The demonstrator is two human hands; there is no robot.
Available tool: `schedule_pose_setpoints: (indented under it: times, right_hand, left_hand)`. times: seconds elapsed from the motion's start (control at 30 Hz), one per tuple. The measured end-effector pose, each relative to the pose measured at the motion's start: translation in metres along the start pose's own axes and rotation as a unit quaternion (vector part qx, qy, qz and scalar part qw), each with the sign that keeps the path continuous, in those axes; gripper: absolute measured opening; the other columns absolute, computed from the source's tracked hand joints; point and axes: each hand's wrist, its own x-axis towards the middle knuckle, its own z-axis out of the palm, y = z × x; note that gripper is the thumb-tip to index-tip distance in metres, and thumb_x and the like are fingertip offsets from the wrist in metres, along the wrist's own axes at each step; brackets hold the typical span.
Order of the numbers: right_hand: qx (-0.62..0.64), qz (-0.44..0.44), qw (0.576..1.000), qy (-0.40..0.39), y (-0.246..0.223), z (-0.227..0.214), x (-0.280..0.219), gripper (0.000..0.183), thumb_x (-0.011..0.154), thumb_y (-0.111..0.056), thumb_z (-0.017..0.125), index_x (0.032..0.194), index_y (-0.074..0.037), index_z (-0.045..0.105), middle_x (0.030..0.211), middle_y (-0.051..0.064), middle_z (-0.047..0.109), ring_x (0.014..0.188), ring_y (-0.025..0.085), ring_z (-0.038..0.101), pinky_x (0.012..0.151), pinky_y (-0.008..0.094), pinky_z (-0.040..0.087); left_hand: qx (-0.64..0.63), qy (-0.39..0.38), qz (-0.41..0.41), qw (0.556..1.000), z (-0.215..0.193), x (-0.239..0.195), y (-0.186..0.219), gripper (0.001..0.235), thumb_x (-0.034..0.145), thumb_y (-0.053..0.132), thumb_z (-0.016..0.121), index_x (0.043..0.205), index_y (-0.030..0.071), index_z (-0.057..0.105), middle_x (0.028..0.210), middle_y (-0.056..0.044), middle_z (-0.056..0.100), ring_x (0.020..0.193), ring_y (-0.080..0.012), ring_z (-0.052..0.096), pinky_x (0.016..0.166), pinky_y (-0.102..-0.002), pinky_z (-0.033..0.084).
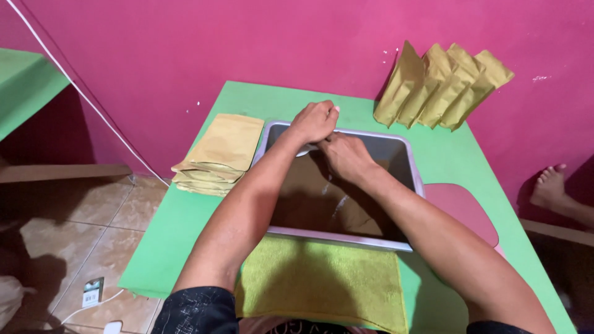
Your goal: Mixing a white additive into coffee powder in a tray using a spoon and hands to ensure a uniform blend.
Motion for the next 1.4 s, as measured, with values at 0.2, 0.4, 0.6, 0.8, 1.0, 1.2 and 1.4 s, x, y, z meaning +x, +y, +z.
schedule_pose_setpoints:
  times: [0.2,0.4,0.6,0.8,1.0,1.2,1.4]
  right_hand:
    - [0.0,0.004,1.0,-0.023,-0.003,-0.013,-0.003,0.015,0.087,-0.025,0.058,0.089,-0.028,0.073,0.086,-0.005,0.062,0.087,0.016,0.07,0.063,0.032,0.059]
    - [0.0,0.001,1.0,-0.021,0.001,-0.011,0.001,0.015,0.087,-0.02,0.06,0.096,-0.021,0.07,0.091,-0.001,0.067,0.091,0.021,0.073,0.069,0.034,0.06]
    - [0.035,0.007,0.999,-0.035,0.001,-0.021,0.0,0.016,0.085,-0.018,0.059,0.098,-0.017,0.069,0.093,0.003,0.069,0.09,0.026,0.074,0.071,0.039,0.06]
    - [0.023,0.021,0.997,-0.066,0.003,-0.014,0.0,0.019,0.088,-0.017,0.06,0.103,-0.02,0.07,0.096,0.0,0.069,0.093,0.024,0.075,0.073,0.037,0.061]
    - [0.124,0.047,0.985,-0.11,0.0,-0.043,-0.001,0.018,0.09,-0.014,0.057,0.104,-0.016,0.067,0.095,0.009,0.072,0.093,0.033,0.076,0.075,0.046,0.061]
    - [0.165,0.051,0.977,-0.125,0.002,-0.055,0.0,0.02,0.092,-0.013,0.054,0.109,-0.013,0.064,0.098,0.015,0.073,0.095,0.039,0.075,0.078,0.052,0.061]
    - [0.211,0.052,0.962,-0.163,0.004,-0.059,-0.002,0.024,0.092,-0.013,0.052,0.115,-0.009,0.056,0.106,0.02,0.073,0.101,0.044,0.073,0.083,0.058,0.059]
  left_hand:
    - [-0.001,-0.018,-0.004,1.0,-0.001,-0.003,0.001,0.049,0.097,0.042,0.041,0.107,0.004,0.071,0.109,-0.027,0.071,0.116,-0.0457,0.064,0.094,-0.056,0.053]
    - [-0.012,-0.026,-0.012,0.999,-0.006,-0.006,0.006,0.047,0.096,0.041,0.042,0.1,0.003,0.07,0.105,-0.029,0.071,0.115,-0.0473,0.064,0.094,-0.056,0.052]
    - [-0.004,-0.026,-0.015,1.0,-0.005,-0.006,0.006,0.05,0.096,0.042,0.041,0.101,0.003,0.071,0.106,-0.029,0.071,0.117,-0.0462,0.063,0.095,-0.055,0.052]
    - [0.003,-0.037,-0.021,0.999,-0.003,-0.003,0.004,0.052,0.097,0.044,0.04,0.102,0.003,0.072,0.106,-0.029,0.071,0.117,-0.0459,0.064,0.094,-0.055,0.052]
    - [0.012,-0.039,-0.031,0.999,-0.003,-0.001,0.003,0.052,0.097,0.045,0.04,0.104,0.004,0.072,0.108,-0.027,0.071,0.118,-0.0449,0.064,0.094,-0.054,0.052]
    - [0.034,-0.069,-0.052,0.996,-0.002,0.0,0.003,0.057,0.097,0.049,0.038,0.112,0.005,0.072,0.116,-0.027,0.07,0.124,-0.0437,0.061,0.101,-0.054,0.05]
    - [0.029,-0.07,-0.057,0.995,-0.008,-0.008,0.009,0.056,0.097,0.048,0.038,0.112,0.005,0.072,0.118,-0.026,0.07,0.126,-0.0434,0.06,0.102,-0.056,0.049]
